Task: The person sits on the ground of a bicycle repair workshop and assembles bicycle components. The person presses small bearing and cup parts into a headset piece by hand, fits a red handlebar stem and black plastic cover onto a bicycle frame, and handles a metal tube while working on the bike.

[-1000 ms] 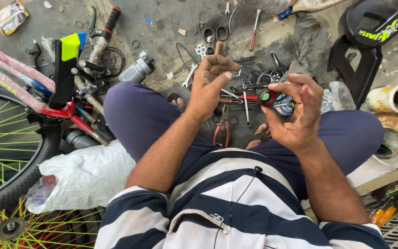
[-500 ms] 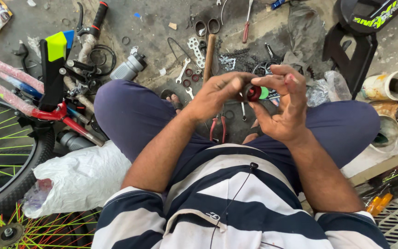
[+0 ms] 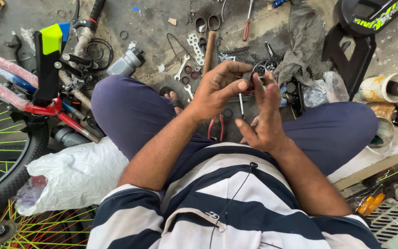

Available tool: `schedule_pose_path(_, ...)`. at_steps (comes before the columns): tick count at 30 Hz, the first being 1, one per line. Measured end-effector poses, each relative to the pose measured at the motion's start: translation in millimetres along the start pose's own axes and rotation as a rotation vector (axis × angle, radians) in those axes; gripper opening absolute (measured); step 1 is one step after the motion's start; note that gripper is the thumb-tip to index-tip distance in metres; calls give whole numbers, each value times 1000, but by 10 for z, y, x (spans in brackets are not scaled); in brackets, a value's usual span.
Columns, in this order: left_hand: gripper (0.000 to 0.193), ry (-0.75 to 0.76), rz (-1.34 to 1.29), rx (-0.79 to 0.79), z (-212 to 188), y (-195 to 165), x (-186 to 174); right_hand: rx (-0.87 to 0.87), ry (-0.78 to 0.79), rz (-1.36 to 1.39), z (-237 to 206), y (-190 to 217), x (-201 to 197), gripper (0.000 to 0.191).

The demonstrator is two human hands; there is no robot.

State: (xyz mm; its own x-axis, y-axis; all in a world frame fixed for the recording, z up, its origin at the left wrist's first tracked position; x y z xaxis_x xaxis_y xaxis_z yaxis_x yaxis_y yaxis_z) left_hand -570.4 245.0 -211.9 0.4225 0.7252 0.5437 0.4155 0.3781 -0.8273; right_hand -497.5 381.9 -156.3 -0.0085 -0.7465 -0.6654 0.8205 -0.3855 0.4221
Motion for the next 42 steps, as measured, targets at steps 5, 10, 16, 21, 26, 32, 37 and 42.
schedule_pose_path(5,40,-169,-23,36,-5,-47,-207,80,-15,-31,-122,-16,6,97)
schedule_pose_path(10,40,-79,7,28,-43,-17,-64,391,-96,577,-213,-186,56,90)
schedule_pose_path(16,39,-108,54,14,-85,-20,-3,231,60,168,-42,-96,161,99)
schedule_pose_path(21,36,-126,66,3,-83,-8,-22,275,56,80,-79,-118,-10,77)
schedule_pose_path(26,36,8,-33,57,-95,-36,42,361,-82,364,-116,-281,-236,49)
schedule_pose_path(32,34,76,-43,176,-106,-142,31,316,-51,192,-8,-172,-229,51)
schedule_pose_path(37,38,47,-150,113,-54,-165,-42,241,-32,-23,67,-96,-351,49)
schedule_pose_path(42,45,-66,18,61,-93,-96,-42,305,4,-53,-212,-635,-456,73)
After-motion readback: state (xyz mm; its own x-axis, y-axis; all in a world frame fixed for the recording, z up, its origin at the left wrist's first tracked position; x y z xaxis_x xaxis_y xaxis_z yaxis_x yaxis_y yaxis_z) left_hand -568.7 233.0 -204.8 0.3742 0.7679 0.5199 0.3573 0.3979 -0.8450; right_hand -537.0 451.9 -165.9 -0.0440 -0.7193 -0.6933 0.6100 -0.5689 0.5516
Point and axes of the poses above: each hand's wrist, its own z-axis towards the middle knuckle, its own x-axis out of the palm, y = z × x, the point moved 6 cm from there along z, towards the middle knuckle, and after that the axes turned 15 degrees about -x, right-handed, at the moved point
